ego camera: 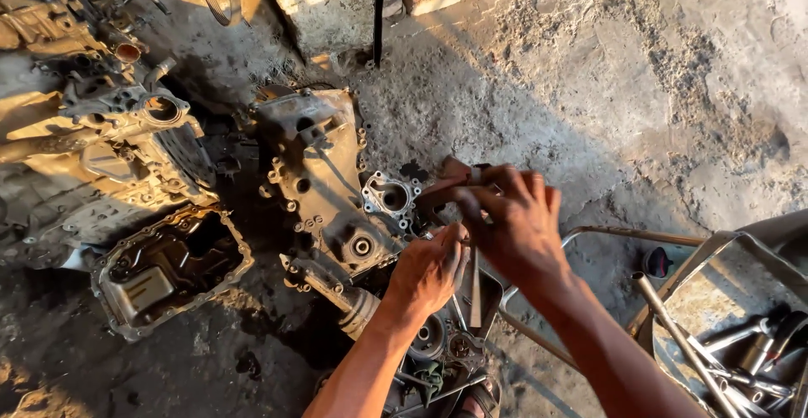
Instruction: Securing and aligning internal components of a disassembled car engine using a metal hand tool.
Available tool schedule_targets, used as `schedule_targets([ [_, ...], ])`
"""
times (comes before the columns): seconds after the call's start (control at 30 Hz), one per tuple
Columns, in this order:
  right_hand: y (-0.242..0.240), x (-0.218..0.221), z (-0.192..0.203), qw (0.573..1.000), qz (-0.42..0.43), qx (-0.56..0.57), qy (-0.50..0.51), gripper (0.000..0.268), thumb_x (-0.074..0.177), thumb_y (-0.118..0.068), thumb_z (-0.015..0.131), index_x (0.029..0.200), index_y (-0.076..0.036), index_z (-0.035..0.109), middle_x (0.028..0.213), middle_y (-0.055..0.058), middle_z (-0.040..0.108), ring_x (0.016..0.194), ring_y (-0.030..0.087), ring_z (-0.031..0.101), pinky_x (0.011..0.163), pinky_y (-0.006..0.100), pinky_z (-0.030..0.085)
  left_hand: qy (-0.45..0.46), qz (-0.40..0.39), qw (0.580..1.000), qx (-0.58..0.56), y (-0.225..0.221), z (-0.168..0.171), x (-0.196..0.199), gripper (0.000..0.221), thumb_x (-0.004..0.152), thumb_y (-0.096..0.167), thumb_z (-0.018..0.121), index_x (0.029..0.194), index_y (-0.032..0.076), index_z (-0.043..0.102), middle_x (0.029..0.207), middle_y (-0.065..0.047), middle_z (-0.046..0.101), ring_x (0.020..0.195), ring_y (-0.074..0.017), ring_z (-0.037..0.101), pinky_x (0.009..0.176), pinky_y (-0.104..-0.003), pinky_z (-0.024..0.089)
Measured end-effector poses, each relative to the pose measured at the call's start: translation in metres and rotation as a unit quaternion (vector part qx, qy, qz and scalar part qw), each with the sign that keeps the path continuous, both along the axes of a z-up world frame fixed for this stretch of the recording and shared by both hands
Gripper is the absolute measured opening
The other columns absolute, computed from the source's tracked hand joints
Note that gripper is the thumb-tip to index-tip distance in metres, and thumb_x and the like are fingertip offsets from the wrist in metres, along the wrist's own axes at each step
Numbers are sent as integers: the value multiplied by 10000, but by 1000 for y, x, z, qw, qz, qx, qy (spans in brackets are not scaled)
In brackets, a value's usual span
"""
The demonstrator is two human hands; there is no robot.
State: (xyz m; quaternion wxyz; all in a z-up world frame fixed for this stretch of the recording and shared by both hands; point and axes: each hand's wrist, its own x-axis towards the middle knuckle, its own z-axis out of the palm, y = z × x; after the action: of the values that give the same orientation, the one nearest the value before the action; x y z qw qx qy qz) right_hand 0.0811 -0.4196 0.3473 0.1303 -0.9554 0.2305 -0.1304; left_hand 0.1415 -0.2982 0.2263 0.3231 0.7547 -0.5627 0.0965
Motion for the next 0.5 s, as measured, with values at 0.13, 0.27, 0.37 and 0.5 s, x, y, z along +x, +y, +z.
schedule_targets([
  [0.13,-9,-46,-12,996,-64,9,58,307,1064,-527,467,1157,-376,717,1070,15,583,1085,309,547,962,494,394,24,47,999,-2,-6,-28,-10,217,883,189,604,1019,190,435,724,-36,634,476,-275,675,470,-423,580],
  [0.27,24,-83,-18,985,-103,-1,137,415,994,-516,470,1267,-272,668,1023,-11,639,944,234,543,843,432,362,71,-14,986,152,-7,-8,-4,248,1112,191,486,1243,-17,514,678,-68,591,371,-63,452,255,-220,367],
  [0.37,62,-88,-13,988,-89,-14,122,341,934,-497,570,1162,-280,700,971,-42,696,958,250,592,842,468,376,95,-24,965,243,-10,-3,-5,195,1111,213,501,1208,52,454,635,-11,482,384,-53,370,277,-225,338],
  [0.5,85,-53,-3,995,54,27,82,259,902,-448,682,1081,-276,757,948,-69,660,853,237,520,739,481,391,108,-1,967,229,-22,-77,-14,197,1083,308,554,1120,147,447,535,-6,516,404,-148,562,368,-321,526],
])
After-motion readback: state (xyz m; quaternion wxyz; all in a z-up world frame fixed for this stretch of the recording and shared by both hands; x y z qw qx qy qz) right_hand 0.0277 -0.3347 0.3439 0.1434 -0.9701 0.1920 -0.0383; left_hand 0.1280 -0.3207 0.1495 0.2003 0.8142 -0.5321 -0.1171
